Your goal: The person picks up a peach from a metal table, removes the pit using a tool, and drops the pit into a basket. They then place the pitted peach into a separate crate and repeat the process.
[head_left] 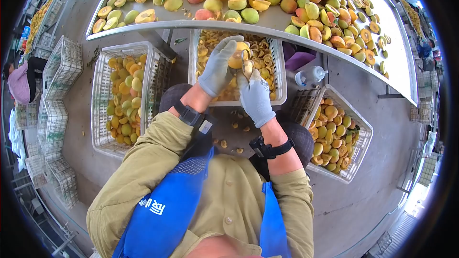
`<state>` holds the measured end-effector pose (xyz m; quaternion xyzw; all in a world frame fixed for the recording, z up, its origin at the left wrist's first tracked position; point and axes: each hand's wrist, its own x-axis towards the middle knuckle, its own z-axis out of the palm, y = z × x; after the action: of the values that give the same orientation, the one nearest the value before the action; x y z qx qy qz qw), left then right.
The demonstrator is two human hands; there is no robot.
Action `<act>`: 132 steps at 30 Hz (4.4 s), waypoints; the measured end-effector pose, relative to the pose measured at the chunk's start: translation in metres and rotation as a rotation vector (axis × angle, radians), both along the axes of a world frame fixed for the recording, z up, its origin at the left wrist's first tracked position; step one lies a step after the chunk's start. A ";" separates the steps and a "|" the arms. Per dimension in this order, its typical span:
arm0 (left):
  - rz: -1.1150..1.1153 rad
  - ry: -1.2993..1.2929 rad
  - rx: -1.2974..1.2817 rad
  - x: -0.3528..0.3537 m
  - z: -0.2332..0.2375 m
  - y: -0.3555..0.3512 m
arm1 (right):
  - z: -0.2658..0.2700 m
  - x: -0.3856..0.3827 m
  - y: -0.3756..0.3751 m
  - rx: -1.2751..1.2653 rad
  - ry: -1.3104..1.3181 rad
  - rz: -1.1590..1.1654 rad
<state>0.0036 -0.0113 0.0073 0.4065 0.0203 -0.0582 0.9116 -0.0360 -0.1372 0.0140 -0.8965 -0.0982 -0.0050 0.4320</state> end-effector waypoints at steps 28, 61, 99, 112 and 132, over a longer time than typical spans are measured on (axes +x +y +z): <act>0.021 0.003 0.185 0.013 -0.015 0.010 | -0.002 0.011 0.003 0.011 0.191 0.099; 0.550 0.093 -0.088 0.019 -0.001 0.084 | 0.031 -0.009 -0.001 0.897 0.818 0.193; 0.115 -0.428 0.837 0.187 0.036 0.080 | 0.036 -0.008 -0.038 0.720 0.544 0.020; -0.057 0.092 -0.230 0.004 0.002 0.005 | 0.002 -0.009 -0.009 0.117 -0.023 -0.004; 0.228 0.019 0.106 -0.001 0.013 -0.018 | -0.001 0.001 0.011 -0.073 -0.097 -0.104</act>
<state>0.0029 -0.0289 0.0205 0.4488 0.0780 0.0430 0.8892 -0.0349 -0.1264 0.0127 -0.9142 -0.0727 -0.0673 0.3930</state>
